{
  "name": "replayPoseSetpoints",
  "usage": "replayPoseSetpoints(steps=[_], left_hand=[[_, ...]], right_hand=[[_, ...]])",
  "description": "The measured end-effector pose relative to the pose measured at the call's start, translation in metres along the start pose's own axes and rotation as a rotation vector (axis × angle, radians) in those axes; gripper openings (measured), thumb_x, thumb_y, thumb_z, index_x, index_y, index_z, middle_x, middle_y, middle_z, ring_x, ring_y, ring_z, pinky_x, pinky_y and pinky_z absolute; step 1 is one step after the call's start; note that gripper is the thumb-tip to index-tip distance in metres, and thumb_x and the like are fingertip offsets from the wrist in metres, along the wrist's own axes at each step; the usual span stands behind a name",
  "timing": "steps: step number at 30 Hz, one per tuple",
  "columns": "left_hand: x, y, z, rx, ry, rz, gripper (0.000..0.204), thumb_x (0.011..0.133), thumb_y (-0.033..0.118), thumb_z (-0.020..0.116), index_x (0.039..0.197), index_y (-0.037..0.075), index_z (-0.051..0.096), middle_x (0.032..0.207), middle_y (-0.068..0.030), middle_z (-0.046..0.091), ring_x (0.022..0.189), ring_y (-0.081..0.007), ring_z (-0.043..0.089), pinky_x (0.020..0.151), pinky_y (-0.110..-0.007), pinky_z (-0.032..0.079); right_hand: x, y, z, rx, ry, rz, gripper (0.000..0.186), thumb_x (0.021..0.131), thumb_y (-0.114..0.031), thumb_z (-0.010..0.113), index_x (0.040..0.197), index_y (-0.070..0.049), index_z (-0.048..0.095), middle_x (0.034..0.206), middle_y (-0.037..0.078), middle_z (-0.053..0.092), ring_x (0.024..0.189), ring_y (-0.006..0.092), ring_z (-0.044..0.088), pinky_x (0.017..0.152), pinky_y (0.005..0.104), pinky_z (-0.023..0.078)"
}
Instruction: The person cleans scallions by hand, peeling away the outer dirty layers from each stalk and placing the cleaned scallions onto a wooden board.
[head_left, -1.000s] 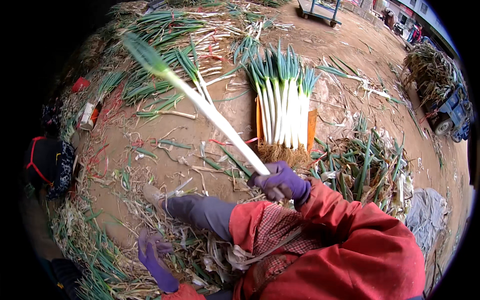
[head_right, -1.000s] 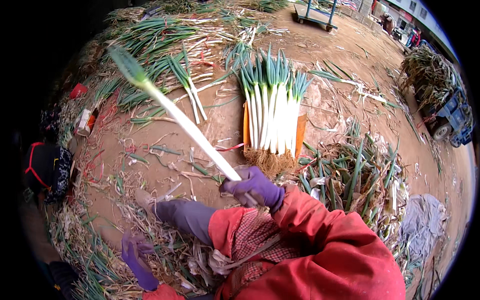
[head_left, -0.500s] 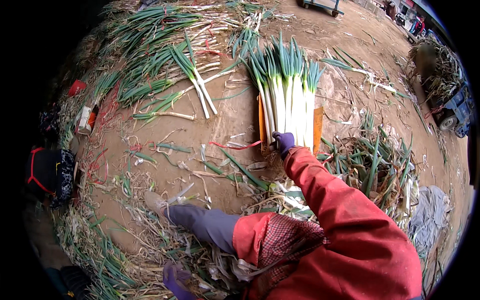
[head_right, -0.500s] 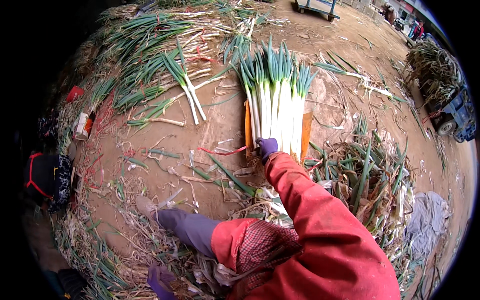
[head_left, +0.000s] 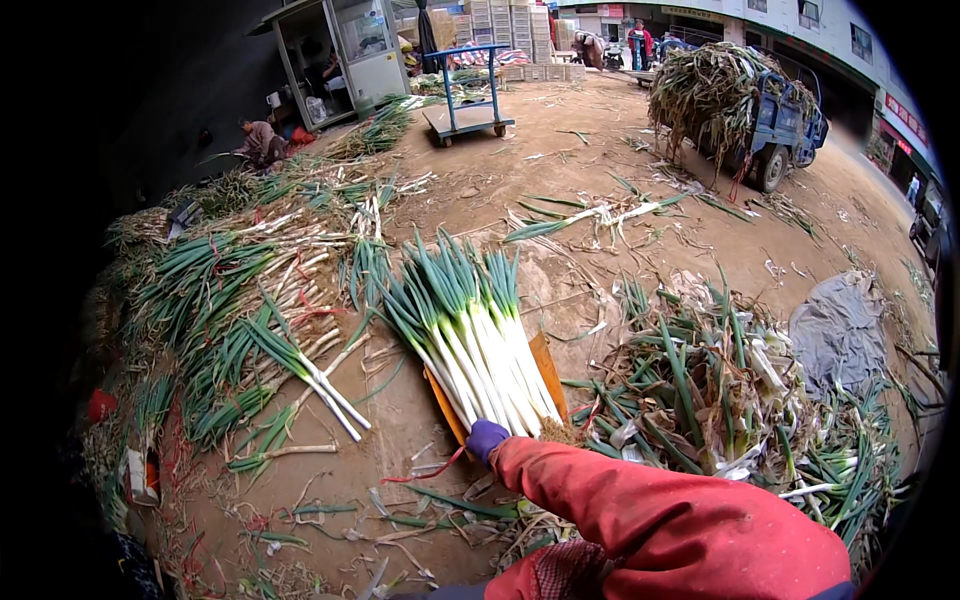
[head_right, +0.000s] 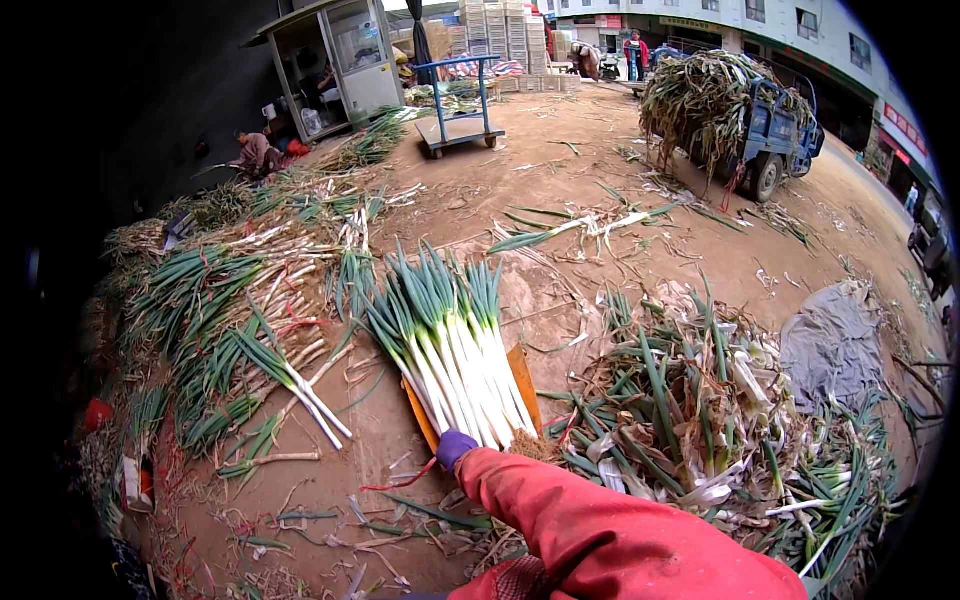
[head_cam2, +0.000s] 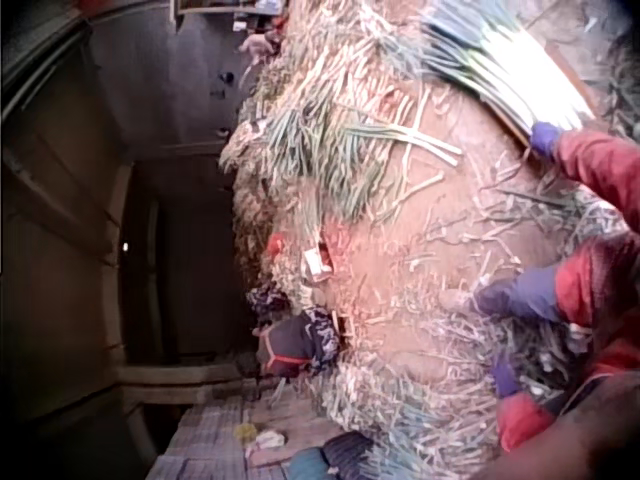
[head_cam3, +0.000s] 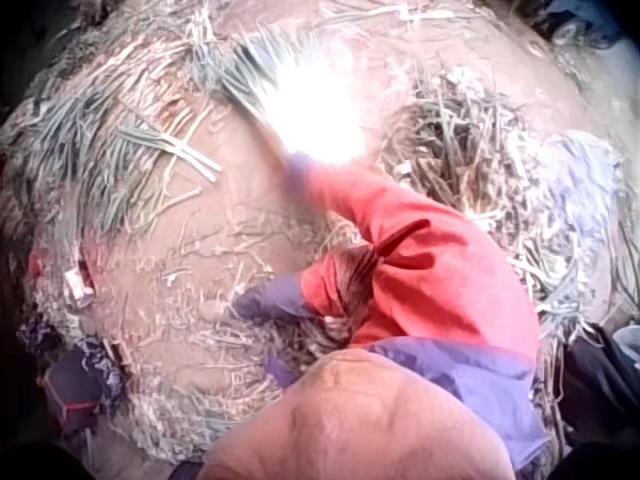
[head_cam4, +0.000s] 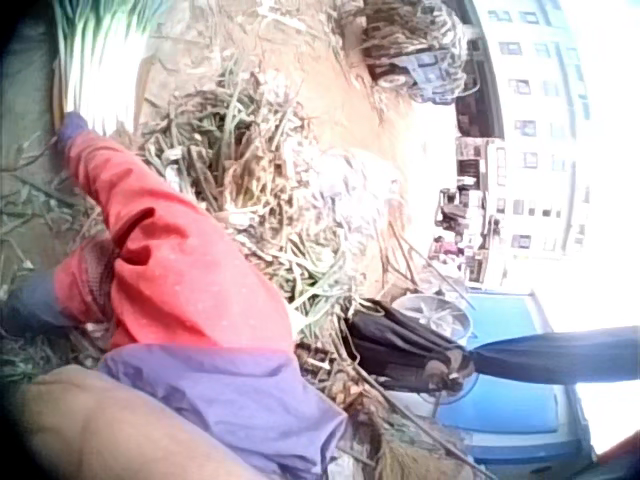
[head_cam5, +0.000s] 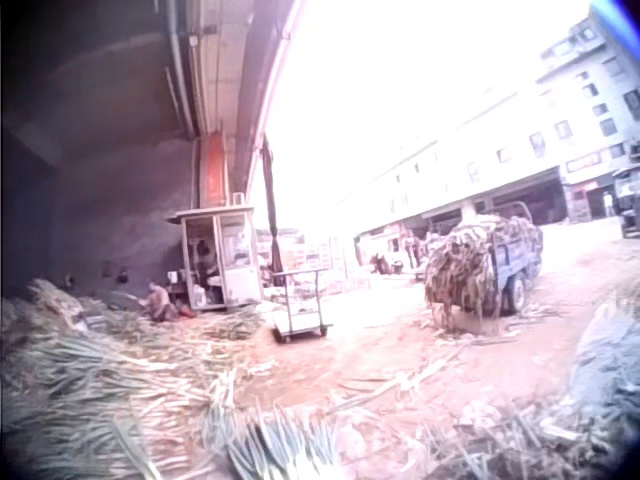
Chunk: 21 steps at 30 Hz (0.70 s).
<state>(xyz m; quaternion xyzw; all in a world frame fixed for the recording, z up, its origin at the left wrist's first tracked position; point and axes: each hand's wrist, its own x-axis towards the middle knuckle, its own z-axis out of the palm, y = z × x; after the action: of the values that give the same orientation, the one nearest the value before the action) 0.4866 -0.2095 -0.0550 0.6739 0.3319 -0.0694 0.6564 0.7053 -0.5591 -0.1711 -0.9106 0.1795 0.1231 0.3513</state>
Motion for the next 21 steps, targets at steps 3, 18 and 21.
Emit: replayPoseSetpoints(steps=[3, 18, 21], left_hand=[[0.011, 0.002, 0.005, 0.027, -0.038, -0.026, 0.029, 0.079, 0.018, 0.058, 0.105, 0.005, 0.057, 0.088, -0.013, 0.059, 0.076, -0.027, 0.057, 0.067, -0.038, 0.046], [0.021, 0.003, 0.012, 0.094, -0.105, -0.085, 0.033, 0.084, 0.017, 0.059, 0.114, 0.005, 0.055, 0.088, -0.0084, 0.059, 0.076, -0.0206, 0.057, 0.069, -0.034, 0.047], [0.021, 0.0, 0.012, 0.104, -0.112, -0.092, 0.034, 0.085, 0.017, 0.059, 0.116, 0.005, 0.055, 0.088, -0.0075, 0.059, 0.076, -0.0193, 0.058, 0.069, -0.034, 0.047]], right_hand=[[-0.003, -0.005, -0.006, -0.089, -0.011, 0.043, 0.027, 0.064, -0.022, 0.077, 0.086, -0.006, 0.071, 0.088, 0.018, 0.068, 0.085, 0.0351, 0.066, 0.071, 0.0412, 0.052], [0.0, 0.009, 0.008, -0.254, 0.074, -0.051, 0.046, 0.066, -0.026, 0.078, 0.097, 0.004, 0.062, 0.087, 0.024, 0.066, 0.084, 0.0386, 0.066, 0.071, 0.0432, 0.052], [0.003, 0.011, 0.014, -0.279, 0.073, -0.07, 0.047, 0.068, -0.025, 0.076, 0.1, 0.007, 0.059, 0.086, 0.026, 0.065, 0.084, 0.0392, 0.066, 0.072, 0.0438, 0.052]])
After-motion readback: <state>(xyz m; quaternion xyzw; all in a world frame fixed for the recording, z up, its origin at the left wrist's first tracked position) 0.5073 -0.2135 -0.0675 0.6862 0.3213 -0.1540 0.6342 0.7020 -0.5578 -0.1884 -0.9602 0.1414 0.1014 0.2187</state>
